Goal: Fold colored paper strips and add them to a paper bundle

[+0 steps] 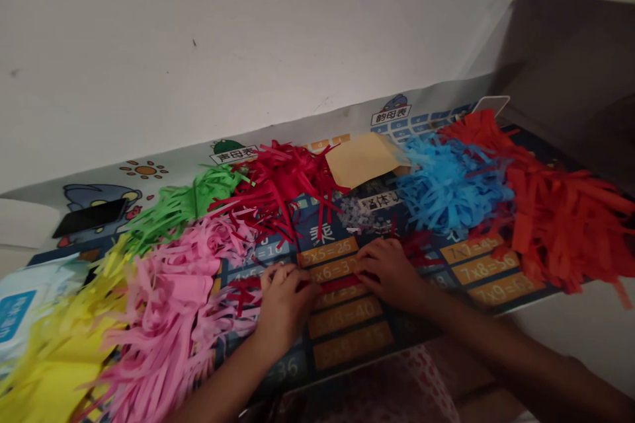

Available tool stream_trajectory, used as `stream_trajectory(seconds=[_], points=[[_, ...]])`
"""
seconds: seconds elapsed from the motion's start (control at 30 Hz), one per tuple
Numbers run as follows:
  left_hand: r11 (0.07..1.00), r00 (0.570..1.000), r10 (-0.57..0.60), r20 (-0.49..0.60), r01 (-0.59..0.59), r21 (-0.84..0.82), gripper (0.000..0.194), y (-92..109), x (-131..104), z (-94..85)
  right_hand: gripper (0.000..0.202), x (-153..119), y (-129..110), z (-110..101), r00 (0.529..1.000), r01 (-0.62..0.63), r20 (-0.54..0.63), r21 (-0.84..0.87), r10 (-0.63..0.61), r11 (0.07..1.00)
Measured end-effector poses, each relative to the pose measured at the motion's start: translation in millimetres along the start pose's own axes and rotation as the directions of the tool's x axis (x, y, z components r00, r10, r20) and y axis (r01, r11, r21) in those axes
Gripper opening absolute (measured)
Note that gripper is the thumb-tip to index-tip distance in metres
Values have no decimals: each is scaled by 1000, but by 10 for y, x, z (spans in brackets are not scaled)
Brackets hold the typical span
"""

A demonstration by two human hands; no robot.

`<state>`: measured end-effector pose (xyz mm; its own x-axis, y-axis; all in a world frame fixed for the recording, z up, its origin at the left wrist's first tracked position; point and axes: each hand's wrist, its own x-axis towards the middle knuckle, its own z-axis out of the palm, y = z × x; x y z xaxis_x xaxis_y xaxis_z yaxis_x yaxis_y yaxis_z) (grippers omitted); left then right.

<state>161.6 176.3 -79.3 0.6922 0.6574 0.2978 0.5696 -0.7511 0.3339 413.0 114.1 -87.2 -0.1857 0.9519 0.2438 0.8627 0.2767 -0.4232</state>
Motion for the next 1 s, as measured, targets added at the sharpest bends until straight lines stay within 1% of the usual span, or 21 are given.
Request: stream_trajectory(seconds=[0.07, 0.13, 0.2, 0.27, 0.3, 0.37, 0.43, 0.47, 0.53, 0.6, 0.63, 0.7, 0.77, 0.83, 0.93, 1.0], points=[[993, 994, 112, 6, -113, 37, 20, 15, -36, 7, 5, -28, 11, -5, 982, 183, -37, -83, -186, 980], [982, 985, 168, 27, -170, 80, 24, 51, -49, 10, 8, -48, 16, 2, 944, 320, -15, -184, -329, 929], [976, 984, 175, 46, -179, 125, 19, 99, -28, 13, 9, -44, 19, 14, 909, 413, 57, -270, -413, 870], [975, 987, 157, 32, -160, 155, 14, 141, 17, 19, 9, -10, 19, 18, 892, 450, 114, -313, -437, 836], [976, 989, 150, 18, -151, 159, 14, 154, 43, 24, 8, 16, 14, 14, 898, 439, 123, -317, -422, 841], [978, 989, 149, -10, -145, 150, 11, 163, 86, 34, 8, 74, -24, -6, 931, 364, 107, -298, -348, 882], [977, 987, 159, -28, -154, 145, 7, 157, 109, 44, 7, 120, -115, -24, 959, 283, 77, -273, -272, 920], [977, 986, 162, -27, -156, 145, 7, 151, 112, 48, 8, 133, -176, -25, 964, 266, 65, -267, -258, 926], [977, 987, 161, -24, -156, 148, 7, 139, 104, 54, 10, 136, -295, 3, 962, 272, 50, -274, -269, 922], [975, 987, 158, -26, -151, 160, 6, 122, 79, 55, 9, 106, -353, 60, 951, 306, 50, -289, -305, 907], [975, 988, 155, -26, -149, 165, 7, 109, 62, 53, 10, 81, -345, 92, 949, 311, 45, -289, -312, 905], [978, 989, 146, -25, -141, 151, 9, 78, 24, 40, 11, 15, -260, 140, 958, 277, 0, -253, -286, 927], [990, 993, 113, -29, -110, 94, 10, 46, -11, 19, 11, -52, -127, 154, 975, 199, -64, -161, -211, 967], [998, 998, 59, -27, -58, 28, 9, 25, -30, -7, 12, -96, -11, 133, 988, 115, -96, -35, -118, 993], [1000, 1000, -8, -6, 8, -26, 11, 25, -14, -35, 13, -100, 60, 75, 998, 17, -59, 104, -11, 994], [999, 999, -38, 21, 38, -33, 11, 43, 21, -38, 12, -69, 43, 38, 999, -30, -14, 127, 32, 992]])
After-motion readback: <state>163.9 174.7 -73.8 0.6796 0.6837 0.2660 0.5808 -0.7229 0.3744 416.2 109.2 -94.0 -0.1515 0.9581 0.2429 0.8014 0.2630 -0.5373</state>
